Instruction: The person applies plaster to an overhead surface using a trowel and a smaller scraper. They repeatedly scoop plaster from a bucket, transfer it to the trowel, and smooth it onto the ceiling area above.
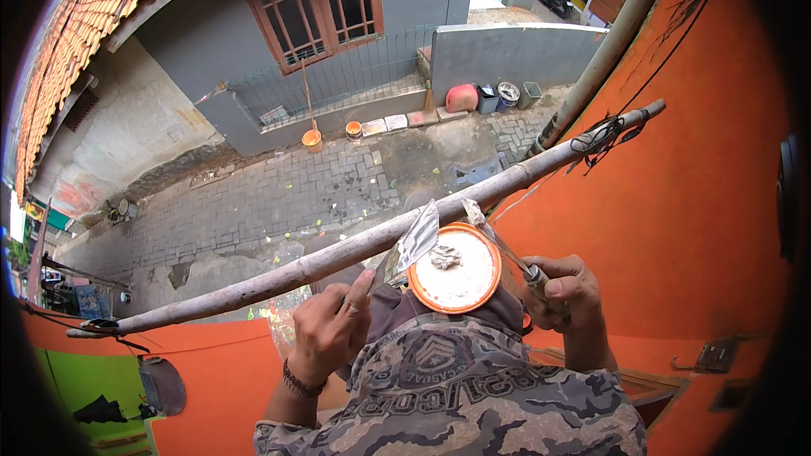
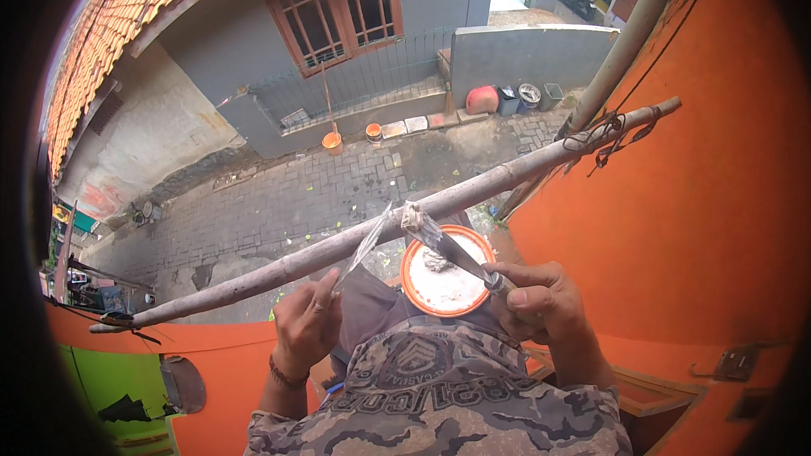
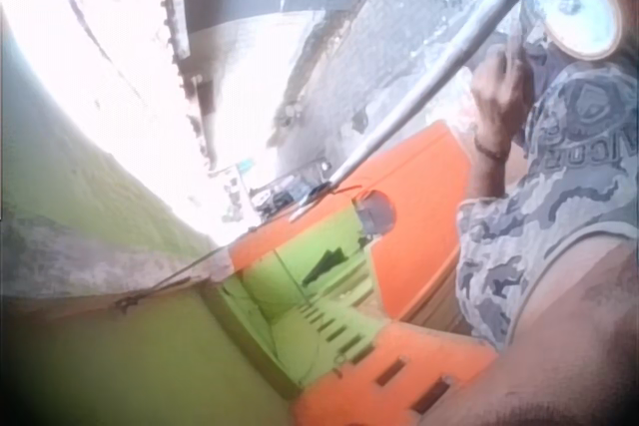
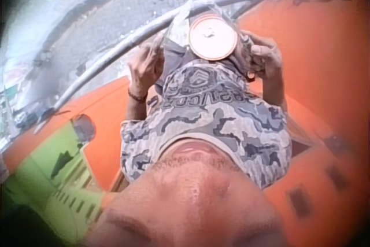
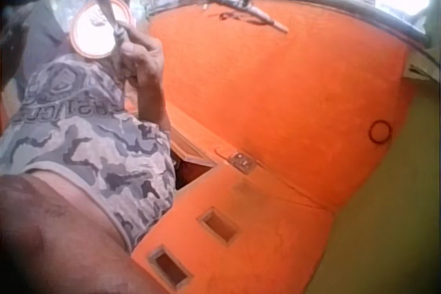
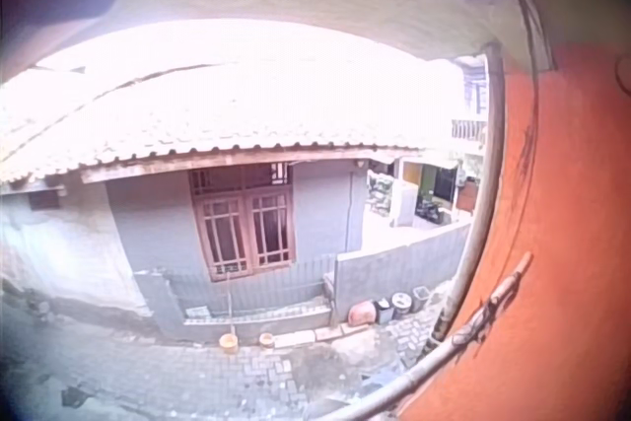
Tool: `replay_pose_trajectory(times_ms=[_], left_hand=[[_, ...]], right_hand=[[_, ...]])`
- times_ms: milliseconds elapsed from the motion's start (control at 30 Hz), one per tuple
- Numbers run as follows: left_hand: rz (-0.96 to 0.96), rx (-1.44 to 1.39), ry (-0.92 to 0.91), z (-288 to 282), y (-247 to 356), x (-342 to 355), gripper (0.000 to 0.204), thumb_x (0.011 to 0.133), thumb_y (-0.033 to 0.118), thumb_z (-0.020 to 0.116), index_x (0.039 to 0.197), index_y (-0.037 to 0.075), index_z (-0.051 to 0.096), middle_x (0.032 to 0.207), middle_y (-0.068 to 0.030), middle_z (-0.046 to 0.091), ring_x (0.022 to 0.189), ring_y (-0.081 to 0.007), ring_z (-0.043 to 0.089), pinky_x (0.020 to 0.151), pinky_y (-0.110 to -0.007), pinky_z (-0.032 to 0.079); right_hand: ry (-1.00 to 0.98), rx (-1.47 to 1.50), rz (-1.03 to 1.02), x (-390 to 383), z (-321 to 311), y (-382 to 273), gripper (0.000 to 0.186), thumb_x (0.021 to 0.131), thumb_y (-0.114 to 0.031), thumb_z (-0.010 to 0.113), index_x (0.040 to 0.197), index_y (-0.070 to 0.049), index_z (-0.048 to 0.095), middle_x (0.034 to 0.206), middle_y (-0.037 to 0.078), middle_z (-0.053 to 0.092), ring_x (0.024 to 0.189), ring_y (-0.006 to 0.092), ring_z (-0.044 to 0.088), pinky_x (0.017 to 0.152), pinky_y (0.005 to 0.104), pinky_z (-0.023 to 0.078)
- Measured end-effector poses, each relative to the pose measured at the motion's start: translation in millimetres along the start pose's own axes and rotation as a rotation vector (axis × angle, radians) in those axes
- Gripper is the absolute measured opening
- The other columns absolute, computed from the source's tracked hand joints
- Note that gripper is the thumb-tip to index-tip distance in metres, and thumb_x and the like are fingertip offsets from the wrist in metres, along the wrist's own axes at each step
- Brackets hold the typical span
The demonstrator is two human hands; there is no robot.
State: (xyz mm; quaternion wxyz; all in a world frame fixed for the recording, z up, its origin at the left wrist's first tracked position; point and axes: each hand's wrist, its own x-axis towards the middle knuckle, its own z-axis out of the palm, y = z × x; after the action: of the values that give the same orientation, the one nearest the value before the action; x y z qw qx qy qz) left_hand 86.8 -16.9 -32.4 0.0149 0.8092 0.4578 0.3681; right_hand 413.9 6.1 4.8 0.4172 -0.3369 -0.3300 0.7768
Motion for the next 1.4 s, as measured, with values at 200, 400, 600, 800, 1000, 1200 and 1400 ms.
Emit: replay_pose_trajectory(times_ms=[200, 400, 600, 800, 1000, 1200, 1400], left_hand=[[-0.51, -0.834, -0.094, -2.6, 17.8, -8.0, 0.043, 0.091, -0.002, 0.056, 0.133, -0.008, 0.048, 0.071, -0.004, 0.057, 0.053, -0.0066, 0.051, 0.047, -0.022, 0.04], [-0.704, -1.158, -0.15, -9.0, 24.6, -7.4, 0.044, 0.095, 0.005, 0.058, 0.137, -0.005, 0.047, 0.075, 0.001, 0.061, 0.055, -0.0013, 0.049, 0.049, -0.019, 0.041], [-0.744, -1.223, -0.133, -10.9, 26.1, -7.8, 0.043, 0.095, 0.005, 0.058, 0.136, -0.005, 0.049, 0.076, 0.0, 0.063, 0.054, -0.0011, 0.049, 0.049, -0.019, 0.041], [-0.745, -1.127, -0.195, -10.9, 22.1, -6.1, 0.042, 0.094, 0.003, 0.06, 0.134, -0.003, 0.051, 0.068, 0.0029, 0.057, 0.053, -0.0016, 0.046, 0.049, -0.019, 0.038], [-0.615, -1.019, -0.271, -9.7, 20.9, -1.7, 0.044, 0.092, 0.003, 0.062, 0.134, -0.001, 0.052, 0.063, 0.0024, 0.052, 0.054, -0.0029, 0.044, 0.049, -0.022, 0.036], [-0.509, -0.964, -0.33, -2.3, 19.8, 2.0, 0.044, 0.093, 0.005, 0.062, 0.135, -0.001, 0.052, 0.064, 0.0027, 0.054, 0.053, -0.0027, 0.044, 0.048, -0.021, 0.036], [-0.715, -1.114, -0.25, -2.9, 19.7, 4.3, 0.044, 0.094, 0.006, 0.061, 0.137, -0.002, 0.05, 0.066, 0.0025, 0.057, 0.049, -0.0017, 0.046, 0.045, -0.021, 0.036]], right_hand=[[0.006, -0.436, -0.366, 2.6, -3.7, 16.5, 0.044, 0.08, -0.004, 0.068, 0.119, 0.014, 0.06, 0.071, 0.006, 0.062, 0.058, 0.0061, 0.051, 0.052, 0.0194, 0.038], [0.073, -0.907, -0.651, 16.0, 7.3, 16.4, 0.04, 0.078, -0.003, 0.07, 0.114, 0.013, 0.063, 0.075, 0.011, 0.064, 0.064, 0.0116, 0.059, 0.057, 0.0241, 0.045], [0.095, -1.108, -0.702, 17.2, 13.0, 6.7, 0.041, 0.077, -0.005, 0.068, 0.113, 0.013, 0.063, 0.067, 0.01, 0.058, 0.055, 0.0129, 0.053, 0.051, 0.0264, 0.042], [0.08, -1.167, -0.602, 16.9, 9.6, -4.8, 0.037, 0.077, -0.004, 0.071, 0.112, 0.006, 0.067, 0.071, 0.011, 0.061, 0.059, 0.0156, 0.059, 0.053, 0.0275, 0.046], [0.004, -1.289, -0.564, 19.9, 21.5, -26.9, 0.038, 0.077, -0.005, 0.071, 0.113, 0.006, 0.066, 0.073, 0.013, 0.062, 0.061, 0.0179, 0.061, 0.055, 0.0286, 0.047], [-0.048, -1.194, -0.641, 28.6, 24.6, -25.9, 0.039, 0.078, -0.003, 0.069, 0.115, 0.008, 0.064, 0.075, 0.014, 0.064, 0.062, 0.017, 0.06, 0.055, 0.0272, 0.047], [0.011, -0.829, -0.56, 24.4, 12.1, -22.8, 0.04, 0.076, -0.003, 0.069, 0.113, 0.012, 0.064, 0.071, 0.011, 0.062, 0.059, 0.0113, 0.055, 0.053, 0.0249, 0.043]])
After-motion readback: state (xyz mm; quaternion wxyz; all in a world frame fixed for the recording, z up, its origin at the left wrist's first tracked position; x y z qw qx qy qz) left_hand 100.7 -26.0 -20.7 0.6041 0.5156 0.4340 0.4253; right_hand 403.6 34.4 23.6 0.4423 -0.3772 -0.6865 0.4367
